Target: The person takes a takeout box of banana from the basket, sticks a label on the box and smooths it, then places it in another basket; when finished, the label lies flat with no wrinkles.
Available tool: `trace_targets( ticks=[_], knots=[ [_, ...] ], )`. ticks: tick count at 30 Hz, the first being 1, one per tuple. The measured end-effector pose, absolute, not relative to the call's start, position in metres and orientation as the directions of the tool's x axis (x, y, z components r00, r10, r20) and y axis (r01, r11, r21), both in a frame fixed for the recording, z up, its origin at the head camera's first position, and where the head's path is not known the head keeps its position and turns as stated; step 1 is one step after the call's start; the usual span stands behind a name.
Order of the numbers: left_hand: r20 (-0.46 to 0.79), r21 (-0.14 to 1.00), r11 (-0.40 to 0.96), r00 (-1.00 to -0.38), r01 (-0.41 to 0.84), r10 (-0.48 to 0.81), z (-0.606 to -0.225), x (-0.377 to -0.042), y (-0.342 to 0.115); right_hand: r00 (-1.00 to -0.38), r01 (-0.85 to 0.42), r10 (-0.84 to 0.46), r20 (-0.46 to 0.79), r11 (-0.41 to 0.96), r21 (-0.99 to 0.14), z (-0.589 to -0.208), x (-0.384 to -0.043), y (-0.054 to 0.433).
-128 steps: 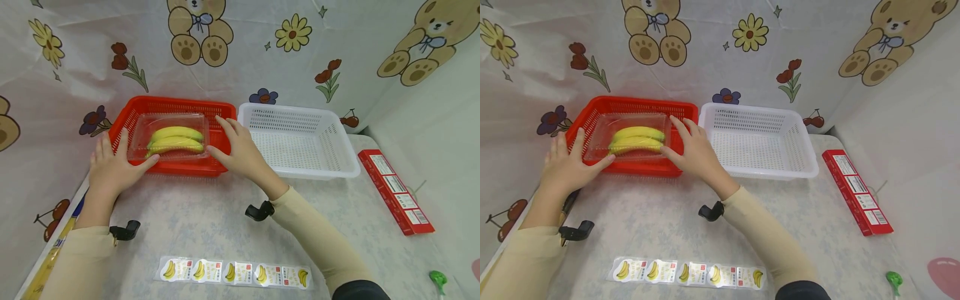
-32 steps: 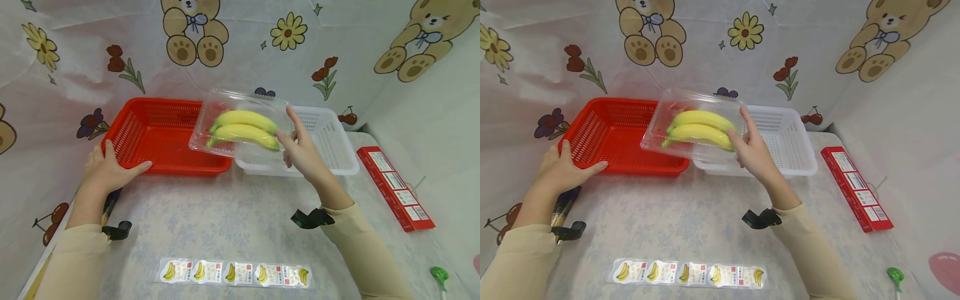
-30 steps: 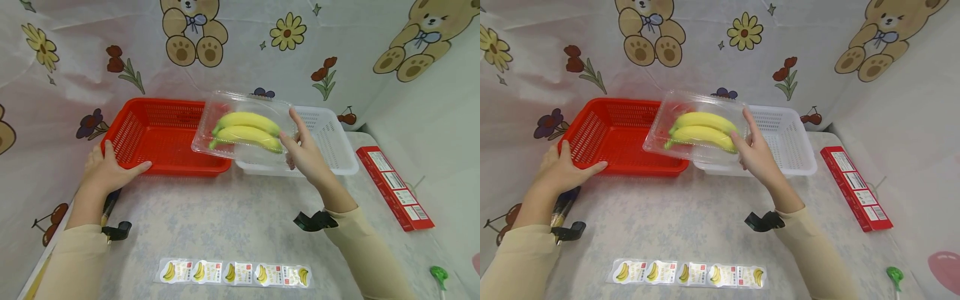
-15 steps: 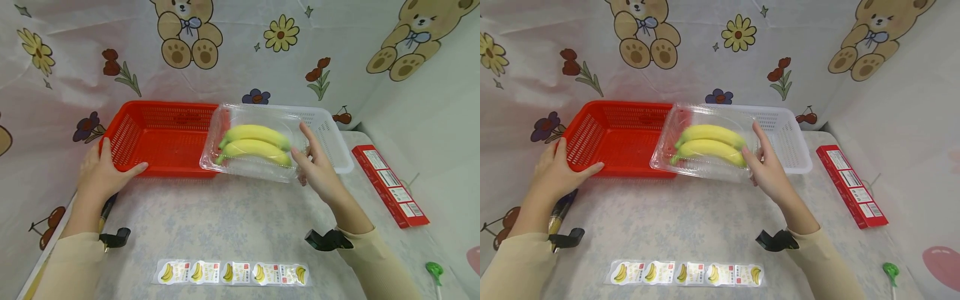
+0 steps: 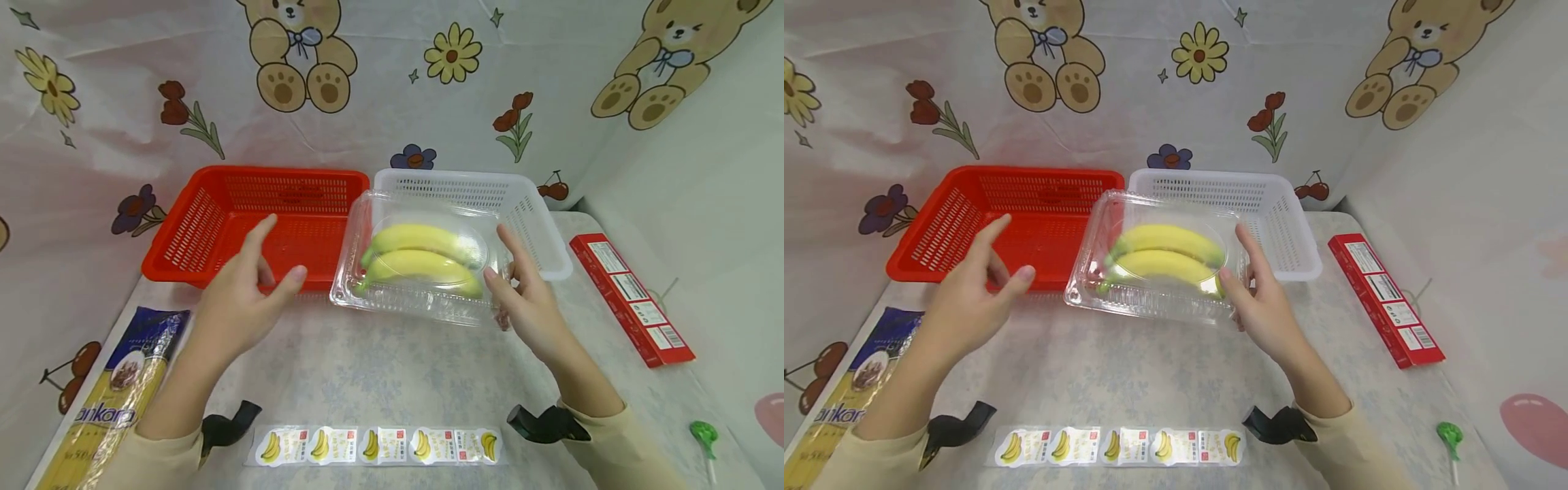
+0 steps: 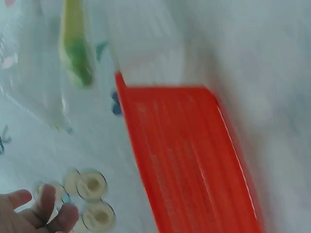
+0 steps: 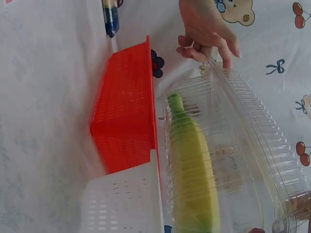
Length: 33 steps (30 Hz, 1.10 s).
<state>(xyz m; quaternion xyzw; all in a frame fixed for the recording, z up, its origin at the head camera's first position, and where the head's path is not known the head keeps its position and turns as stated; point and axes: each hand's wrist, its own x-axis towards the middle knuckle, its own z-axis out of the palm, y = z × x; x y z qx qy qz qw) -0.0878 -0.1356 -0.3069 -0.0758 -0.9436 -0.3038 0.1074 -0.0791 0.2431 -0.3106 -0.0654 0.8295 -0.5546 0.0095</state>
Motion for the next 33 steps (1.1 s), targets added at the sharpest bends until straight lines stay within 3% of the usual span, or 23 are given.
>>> trace_targets(
  ticks=[5, 10, 21, 33],
  knots=[
    [0.091, 0.565, 0.794, -0.974, 0.223, 0.209, -0.308, -0.078, -0.106, -0.989, -0.115, -0.132, 0.071, 0.368, -0.922, -0.318, -0.069, 0.244],
    [0.000, 0.581, 0.786, -0.966, 0.211, 0.259, -0.315, -0.072, -0.089, -0.986, -0.123, -0.151, 0.071, 0.368, -0.921, -0.324, -0.059, 0.243],
    [-0.003, 0.630, 0.743, -0.956, 0.226, 0.294, -0.325, -0.051, -0.077, -0.975, -0.158, -0.204, 0.091, 0.341, -0.927, -0.338, -0.038, 0.240],
    [-0.047, 0.641, 0.749, -0.965, 0.168, 0.257, -0.337, -0.031, -0.080, -0.959, -0.117, -0.283, 0.024, 0.317, -0.941, -0.354, -0.025, 0.243]
  ],
)
